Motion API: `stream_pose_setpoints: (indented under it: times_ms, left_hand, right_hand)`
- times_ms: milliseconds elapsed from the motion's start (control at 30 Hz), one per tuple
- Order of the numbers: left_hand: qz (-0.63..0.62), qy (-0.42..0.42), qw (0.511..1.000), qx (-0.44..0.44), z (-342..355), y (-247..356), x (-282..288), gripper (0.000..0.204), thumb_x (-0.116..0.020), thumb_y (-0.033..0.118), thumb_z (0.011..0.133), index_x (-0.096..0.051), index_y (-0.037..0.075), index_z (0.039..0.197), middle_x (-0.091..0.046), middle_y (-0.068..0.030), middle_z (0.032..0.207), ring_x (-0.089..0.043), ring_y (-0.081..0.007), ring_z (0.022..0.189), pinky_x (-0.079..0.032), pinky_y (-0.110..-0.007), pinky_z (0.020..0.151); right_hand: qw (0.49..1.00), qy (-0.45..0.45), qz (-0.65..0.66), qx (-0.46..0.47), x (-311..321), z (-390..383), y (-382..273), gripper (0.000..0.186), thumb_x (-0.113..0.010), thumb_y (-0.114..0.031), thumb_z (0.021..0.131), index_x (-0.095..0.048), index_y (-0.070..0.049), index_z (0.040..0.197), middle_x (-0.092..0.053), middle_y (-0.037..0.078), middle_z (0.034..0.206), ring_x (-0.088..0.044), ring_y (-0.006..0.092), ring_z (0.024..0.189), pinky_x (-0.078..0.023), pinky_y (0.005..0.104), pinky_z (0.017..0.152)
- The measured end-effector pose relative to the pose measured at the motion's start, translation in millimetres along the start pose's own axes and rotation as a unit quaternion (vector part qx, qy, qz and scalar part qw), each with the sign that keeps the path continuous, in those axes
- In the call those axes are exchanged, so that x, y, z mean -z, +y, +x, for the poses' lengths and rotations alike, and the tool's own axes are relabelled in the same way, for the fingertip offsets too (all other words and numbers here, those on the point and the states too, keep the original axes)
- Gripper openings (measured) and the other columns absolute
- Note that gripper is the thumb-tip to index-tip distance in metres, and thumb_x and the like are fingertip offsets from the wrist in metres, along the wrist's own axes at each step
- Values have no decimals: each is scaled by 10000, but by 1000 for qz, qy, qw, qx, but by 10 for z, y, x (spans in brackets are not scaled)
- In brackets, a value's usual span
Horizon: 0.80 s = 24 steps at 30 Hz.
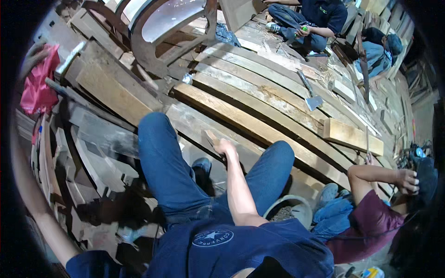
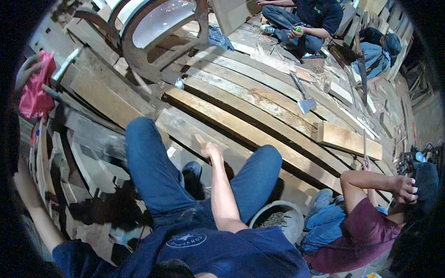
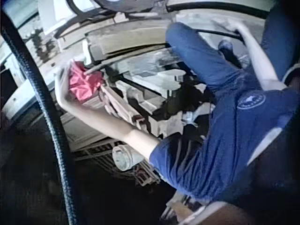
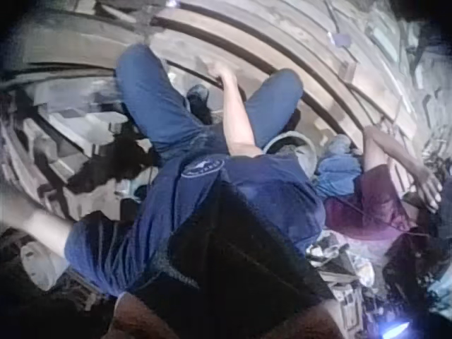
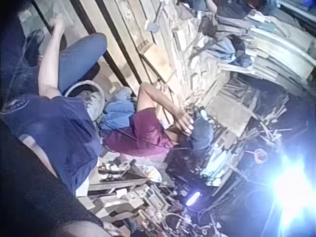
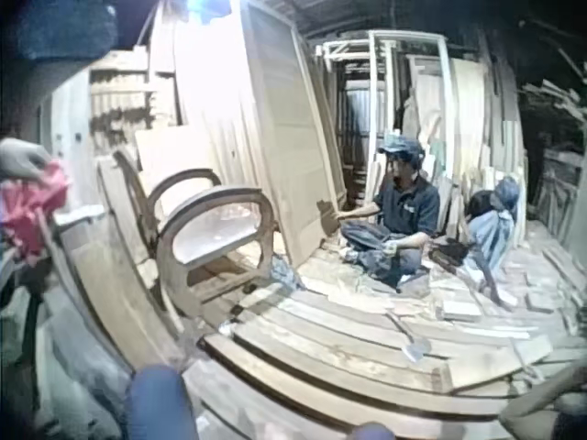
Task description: Fitting wooden slats into a larger structure by tapping them with a wooden mallet.
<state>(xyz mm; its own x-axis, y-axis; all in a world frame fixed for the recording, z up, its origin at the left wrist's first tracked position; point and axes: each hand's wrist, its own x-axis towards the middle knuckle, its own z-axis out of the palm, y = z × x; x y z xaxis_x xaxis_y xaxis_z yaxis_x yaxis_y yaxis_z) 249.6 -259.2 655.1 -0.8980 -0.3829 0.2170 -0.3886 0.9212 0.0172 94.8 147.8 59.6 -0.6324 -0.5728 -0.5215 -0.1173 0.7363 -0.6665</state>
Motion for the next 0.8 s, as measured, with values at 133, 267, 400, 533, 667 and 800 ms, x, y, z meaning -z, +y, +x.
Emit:
stream_pose_setpoints:
  times_ms: [133,267,400,533,667,800]
  left_hand:
    - [-6,-220,971,-89,785,1859,-1655,549,-545,516,860,-567,37,1125,-581,-40,933,-541,-126,829,-445,-267,743]
    - [-75,-309,930,-183,709,3018,-3100,645,-504,607,831,-574,68,1177,-601,-118,1132,-568,-213,1033,-449,-322,864]
    - [-223,-395,891,-36,614,2752,-5035,710,-522,602,827,-519,14,1225,-599,-160,1123,-562,-230,1041,-442,-350,870]
    - [-446,-154,864,175,92,2764,-6537,459,-566,415,865,-572,-1,1060,-647,-159,988,-598,-307,963,-445,-395,860]
    - [-322,-68,916,230,-138,2471,-7053,434,-561,395,856,-566,33,1095,-523,-199,1178,-478,-362,1117,-384,-426,947]
    - [-310,-74,919,231,-15,2778,-7035,596,-558,457,837,-458,28,1238,-348,-212,1331,-281,-353,1258,-286,-500,1007]
  right_hand:
    - [998,7,20,-67,34,13,209,433,-619,-306,713,-640,47,964,-613,269,1017,-624,313,977,-501,391,810]
    - [999,-37,7,-6,-154,349,601,440,-625,-319,720,-642,46,965,-623,256,1015,-625,317,971,-496,386,823]
    - [995,35,80,-58,126,-258,129,534,-608,-365,759,-593,80,1053,-619,261,1030,-618,351,968,-509,407,809]
    - [991,80,76,-73,109,-40,405,702,-595,-352,774,-388,139,1231,-599,304,1030,-613,369,971,-502,415,827]
    - [980,137,70,-128,-3,-47,207,713,-542,-378,784,-368,101,1281,-596,298,1046,-602,361,997,-474,410,880]
    - [973,164,104,-124,-1,35,259,718,-523,-355,815,-268,88,1318,-569,342,1049,-565,433,1017,-454,468,887]
